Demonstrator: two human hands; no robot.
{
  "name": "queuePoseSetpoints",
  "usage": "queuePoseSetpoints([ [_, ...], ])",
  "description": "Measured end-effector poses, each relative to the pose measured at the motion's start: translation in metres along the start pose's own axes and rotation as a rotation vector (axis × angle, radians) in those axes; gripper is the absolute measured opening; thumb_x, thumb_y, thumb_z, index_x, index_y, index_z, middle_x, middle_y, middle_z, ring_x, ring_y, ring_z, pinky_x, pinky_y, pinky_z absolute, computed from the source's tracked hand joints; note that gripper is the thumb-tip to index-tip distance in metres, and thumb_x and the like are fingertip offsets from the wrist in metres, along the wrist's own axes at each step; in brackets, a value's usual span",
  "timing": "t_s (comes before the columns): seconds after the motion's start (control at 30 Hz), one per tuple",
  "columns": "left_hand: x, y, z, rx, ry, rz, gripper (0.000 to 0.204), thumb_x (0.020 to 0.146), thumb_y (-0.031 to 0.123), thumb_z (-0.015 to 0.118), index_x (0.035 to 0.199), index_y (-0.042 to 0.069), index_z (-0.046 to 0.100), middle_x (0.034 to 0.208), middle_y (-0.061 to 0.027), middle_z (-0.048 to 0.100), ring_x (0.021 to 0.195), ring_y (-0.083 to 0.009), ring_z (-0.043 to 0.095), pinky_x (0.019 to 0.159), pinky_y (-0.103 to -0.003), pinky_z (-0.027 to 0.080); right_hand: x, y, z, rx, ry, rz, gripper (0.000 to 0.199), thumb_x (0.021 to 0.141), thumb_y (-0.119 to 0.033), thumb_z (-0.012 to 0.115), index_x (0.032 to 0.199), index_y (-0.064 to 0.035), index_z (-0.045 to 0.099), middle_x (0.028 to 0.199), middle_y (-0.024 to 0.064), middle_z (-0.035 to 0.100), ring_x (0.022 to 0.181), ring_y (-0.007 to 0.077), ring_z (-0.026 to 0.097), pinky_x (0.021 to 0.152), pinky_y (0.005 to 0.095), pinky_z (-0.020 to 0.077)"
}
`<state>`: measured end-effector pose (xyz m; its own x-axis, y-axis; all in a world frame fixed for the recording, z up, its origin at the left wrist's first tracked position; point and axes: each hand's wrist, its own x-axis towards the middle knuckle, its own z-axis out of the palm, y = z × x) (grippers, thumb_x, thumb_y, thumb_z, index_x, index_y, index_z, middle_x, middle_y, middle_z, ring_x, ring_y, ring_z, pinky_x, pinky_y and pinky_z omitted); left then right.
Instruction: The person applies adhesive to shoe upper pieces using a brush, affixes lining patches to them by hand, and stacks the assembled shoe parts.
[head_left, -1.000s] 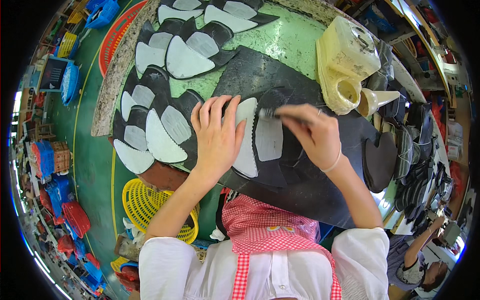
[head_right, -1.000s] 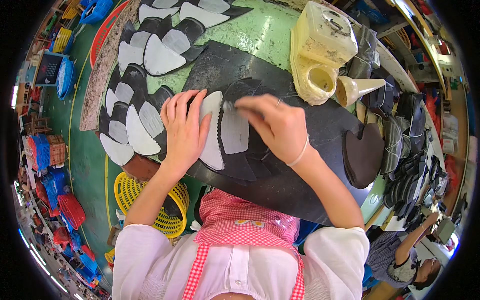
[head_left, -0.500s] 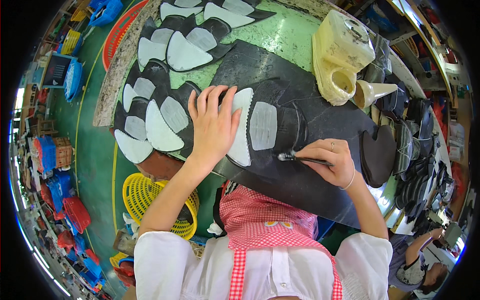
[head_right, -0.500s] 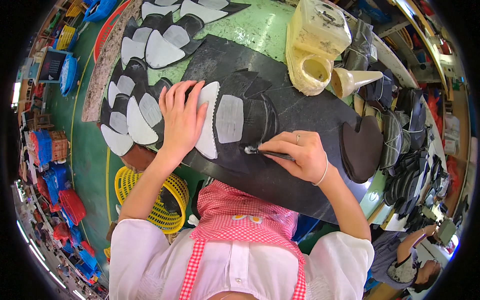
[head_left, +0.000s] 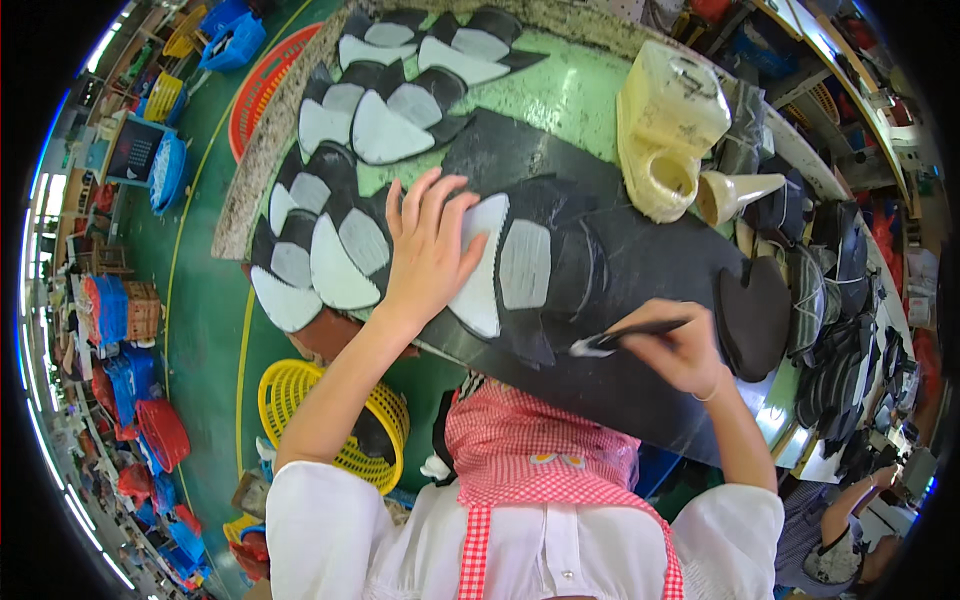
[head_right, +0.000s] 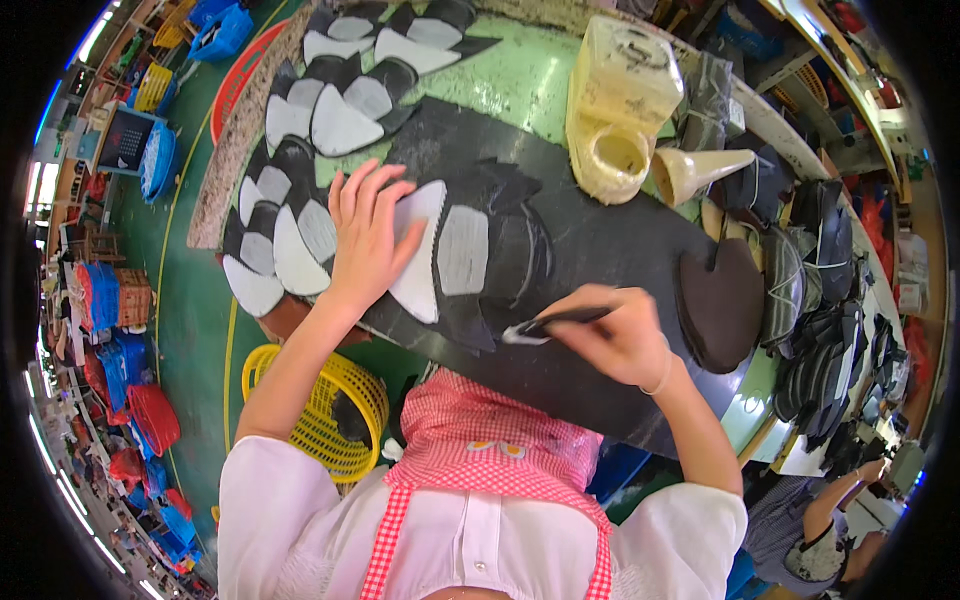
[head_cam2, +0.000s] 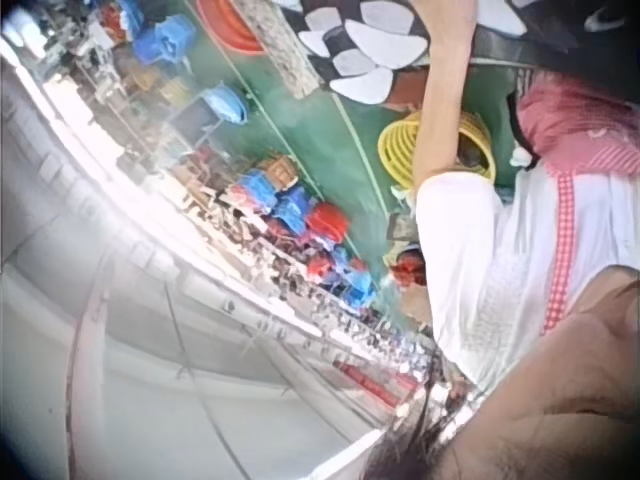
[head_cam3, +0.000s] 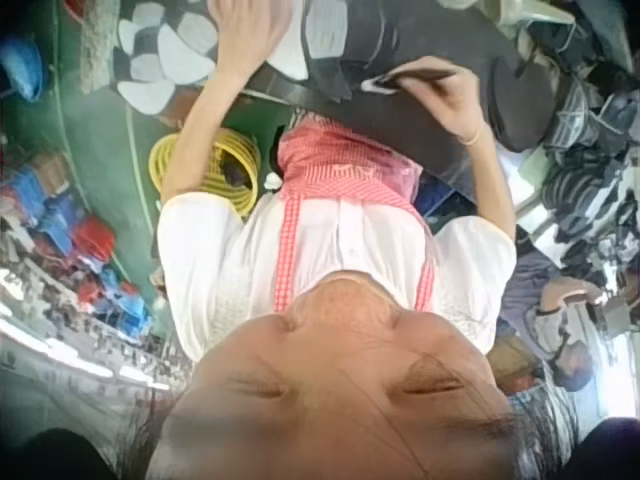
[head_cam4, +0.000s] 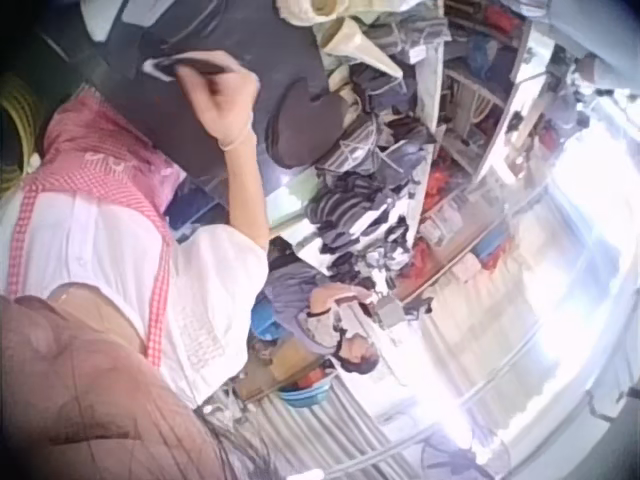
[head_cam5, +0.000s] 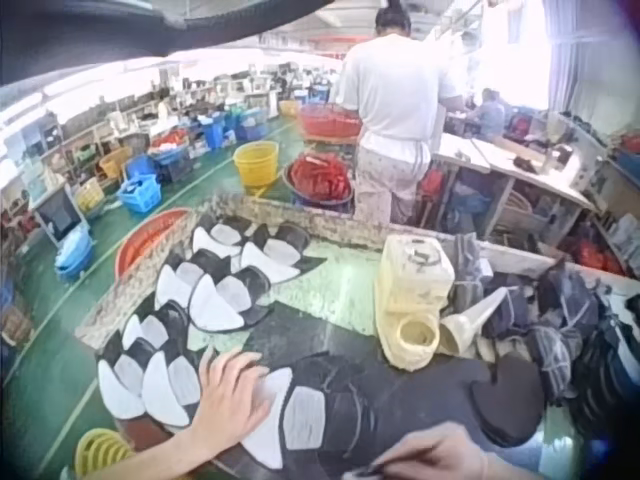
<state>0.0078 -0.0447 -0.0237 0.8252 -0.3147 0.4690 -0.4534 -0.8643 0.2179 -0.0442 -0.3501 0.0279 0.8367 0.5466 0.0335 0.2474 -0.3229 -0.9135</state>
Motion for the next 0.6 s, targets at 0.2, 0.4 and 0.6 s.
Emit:
queuePoseSetpoints([
  [0.2, 0.011, -0.008, -0.011, -0.187, -0.158, 0.072, 0.044, 0.074, 0.02, 0.074, 0.111, 0.006, 0.056, 0.12, -0.01, 0.053, 0.117, -0.0312, 0.045, 0.096, -0.044, 0.035, -0.014, 0.02, -0.031, 0.302, 0.551, 0.224, 0.012, 0.092, -0.003, 0.061, 0.104, -0.0005, 0.065, 0.066, -0.0053, 0.053, 0.05, -0.0005, 0.04, 0.045, 0.0164, 0.0274],
  [0.4, 0.014, 0.009, -0.02, -0.088, -0.216, -0.035, 0.057, 0.073, 0.021, 0.076, 0.125, 0.008, 0.055, 0.119, -0.0114, 0.052, 0.116, -0.0319, 0.044, 0.099, -0.044, 0.035, 0.02, 0.026, -0.058, 0.089, 0.761, 0.087, 0.012, 0.092, -0.005, 0.063, 0.102, 0.0015, 0.066, 0.068, -0.0049, 0.054, 0.051, -0.0001, 0.043, 0.045, 0.018, 0.0297],
  [0.6, 0.031, 0.003, -0.024, -0.312, -0.295, -0.057, 0.04, 0.07, 0.006, 0.077, 0.1, 0.007, 0.051, 0.111, -0.0065, 0.054, 0.111, -0.0269, 0.051, 0.097, -0.04, 0.039, 0.066, 0.05, -0.064, -0.401, 0.667, 0.094, 0.011, 0.087, -0.01, 0.068, 0.096, -0.0032, 0.068, 0.073, 0.0062, 0.061, 0.056, 0.0136, 0.053, 0.054, 0.0266, 0.0418],
])
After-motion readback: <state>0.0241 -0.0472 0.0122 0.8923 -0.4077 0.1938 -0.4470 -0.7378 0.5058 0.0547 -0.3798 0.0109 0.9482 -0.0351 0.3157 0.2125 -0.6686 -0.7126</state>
